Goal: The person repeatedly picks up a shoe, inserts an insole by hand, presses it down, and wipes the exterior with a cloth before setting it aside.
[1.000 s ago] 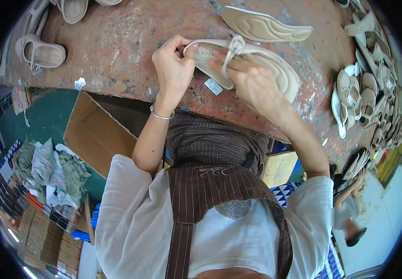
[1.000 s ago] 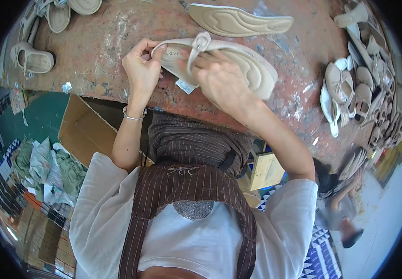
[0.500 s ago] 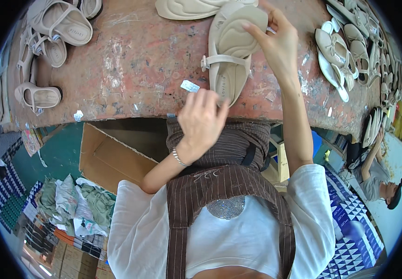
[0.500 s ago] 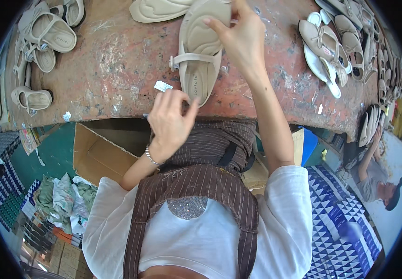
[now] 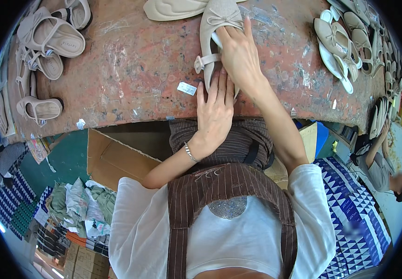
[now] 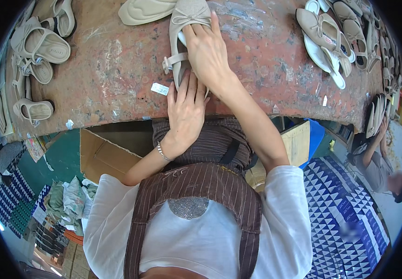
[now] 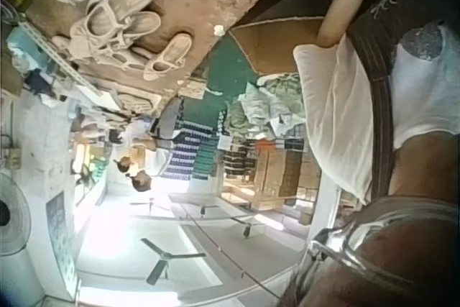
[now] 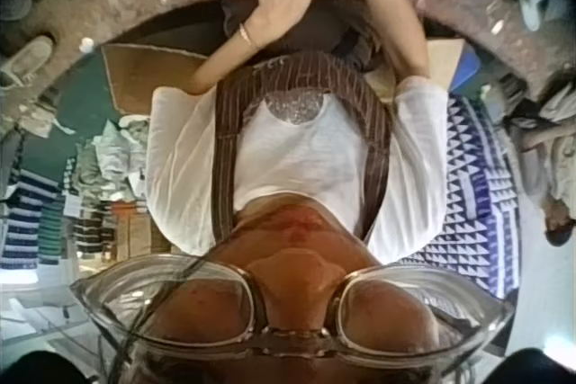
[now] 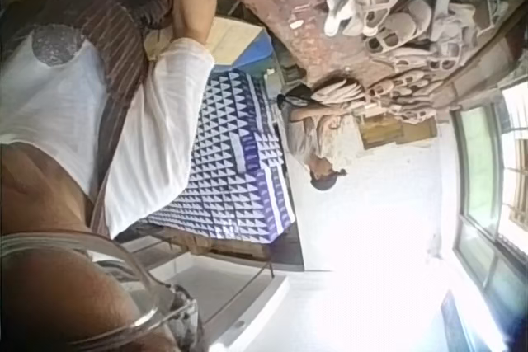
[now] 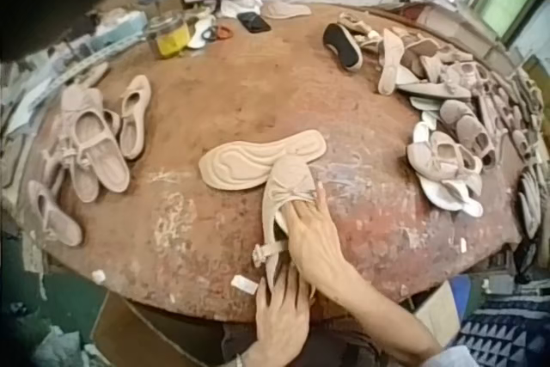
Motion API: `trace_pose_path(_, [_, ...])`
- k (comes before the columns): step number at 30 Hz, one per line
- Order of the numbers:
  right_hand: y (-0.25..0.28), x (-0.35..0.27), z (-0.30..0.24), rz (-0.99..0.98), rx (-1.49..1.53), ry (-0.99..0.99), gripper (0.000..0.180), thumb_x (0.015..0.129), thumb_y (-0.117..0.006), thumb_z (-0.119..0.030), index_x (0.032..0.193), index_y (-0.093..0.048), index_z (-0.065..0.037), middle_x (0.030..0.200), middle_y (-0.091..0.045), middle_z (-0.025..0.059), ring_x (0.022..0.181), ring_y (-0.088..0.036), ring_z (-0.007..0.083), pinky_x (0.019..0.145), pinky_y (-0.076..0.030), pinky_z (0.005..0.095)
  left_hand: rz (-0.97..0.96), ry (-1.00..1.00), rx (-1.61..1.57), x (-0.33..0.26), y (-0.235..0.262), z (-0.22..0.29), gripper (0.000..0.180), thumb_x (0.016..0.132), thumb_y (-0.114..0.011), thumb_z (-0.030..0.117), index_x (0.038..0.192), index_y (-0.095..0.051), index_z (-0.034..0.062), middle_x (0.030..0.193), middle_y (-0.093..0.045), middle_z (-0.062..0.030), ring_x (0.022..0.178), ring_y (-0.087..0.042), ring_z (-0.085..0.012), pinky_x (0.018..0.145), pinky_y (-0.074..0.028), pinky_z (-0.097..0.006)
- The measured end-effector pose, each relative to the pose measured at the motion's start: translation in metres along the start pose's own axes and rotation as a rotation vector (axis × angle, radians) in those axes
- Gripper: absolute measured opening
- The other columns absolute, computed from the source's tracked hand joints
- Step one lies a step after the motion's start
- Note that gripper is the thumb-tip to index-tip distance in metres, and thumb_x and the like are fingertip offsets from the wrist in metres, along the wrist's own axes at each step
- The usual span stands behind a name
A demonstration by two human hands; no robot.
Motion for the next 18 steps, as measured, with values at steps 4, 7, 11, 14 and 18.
trace_pose_path(4, [-0.004, -0.050, -0.021, 0.219, -0.015, 0.040, 0.055, 0.081, -0.052, 0.002, 0.133, -0.046, 0.016, 0.132, -0.054, 0.0332, 0.124, -0.055, 0.0431, 0.116, -0.024, 0.0578, -0.002, 0.011, -0.115, -0.003, 0.003, 0.000, 0.045, 0.084, -0.059, 0.012, 0.126, -0.058, -0.0050, 0.136, -0.053, -0.0211, 0.136, -0.041, -0.0368, 0.106, -0.033, -0.059])
trace_pose_path(7, [-0.002, -0.015, -0.003, 0.125, 0.013, -0.035, 0.042, 0.082, -0.052, 0.001, 0.122, -0.055, 0.009, 0.118, -0.061, 0.0267, 0.115, -0.058, 0.0403, 0.116, -0.025, 0.0567, 0.012, -0.019, -0.070, 0.002, 0.003, 0.003, 0.041, 0.082, -0.060, 0.010, 0.120, -0.060, -0.0069, 0.133, -0.054, -0.0231, 0.133, -0.043, -0.0378, 0.104, -0.034, -0.059])
trace_pose_path(11, [0.012, -0.017, -0.014, 0.253, 0.089, 0.008, 0.039, 0.081, -0.052, 0.000, 0.119, -0.057, 0.007, 0.114, -0.062, 0.0240, 0.114, -0.059, 0.0408, 0.115, -0.025, 0.0578, -0.056, -0.012, -0.008, 0.001, -0.005, -0.003, 0.046, 0.085, -0.062, 0.016, 0.127, -0.057, -0.0036, 0.135, -0.054, -0.0217, 0.133, -0.043, -0.0372, 0.106, -0.033, -0.059])
trace_pose_path(14, [-0.011, -0.057, -0.033, 0.207, -0.104, -0.036, 0.058, 0.076, -0.055, 0.001, 0.131, -0.046, 0.017, 0.131, -0.052, 0.0339, 0.129, -0.048, 0.0461, 0.116, -0.023, 0.0583, 0.055, 0.057, -0.181, -0.006, -0.004, -0.005, 0.049, 0.083, -0.064, 0.026, 0.127, -0.062, 0.0034, 0.129, -0.058, -0.0178, 0.130, -0.045, -0.0368, 0.107, -0.031, -0.061])
trace_pose_path(18, [-0.006, -0.004, 0.001, 0.135, -0.104, -0.110, 0.027, 0.081, -0.054, -0.003, 0.106, -0.057, 0.007, 0.098, -0.064, 0.0221, 0.103, -0.063, 0.0351, 0.114, -0.027, 0.0570, -0.010, -0.054, -0.016, 0.005, -0.002, 0.004, 0.041, 0.080, -0.064, 0.014, 0.117, -0.064, -0.0024, 0.124, -0.059, -0.0189, 0.125, -0.047, -0.0383, 0.106, -0.033, -0.058])
Point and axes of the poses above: each hand's wrist, its own x-axis towards the middle knuckle, its own y-axis out of the back of the hand, z = x × y, the point moved 7 cm from there along x, towards the middle knuckle
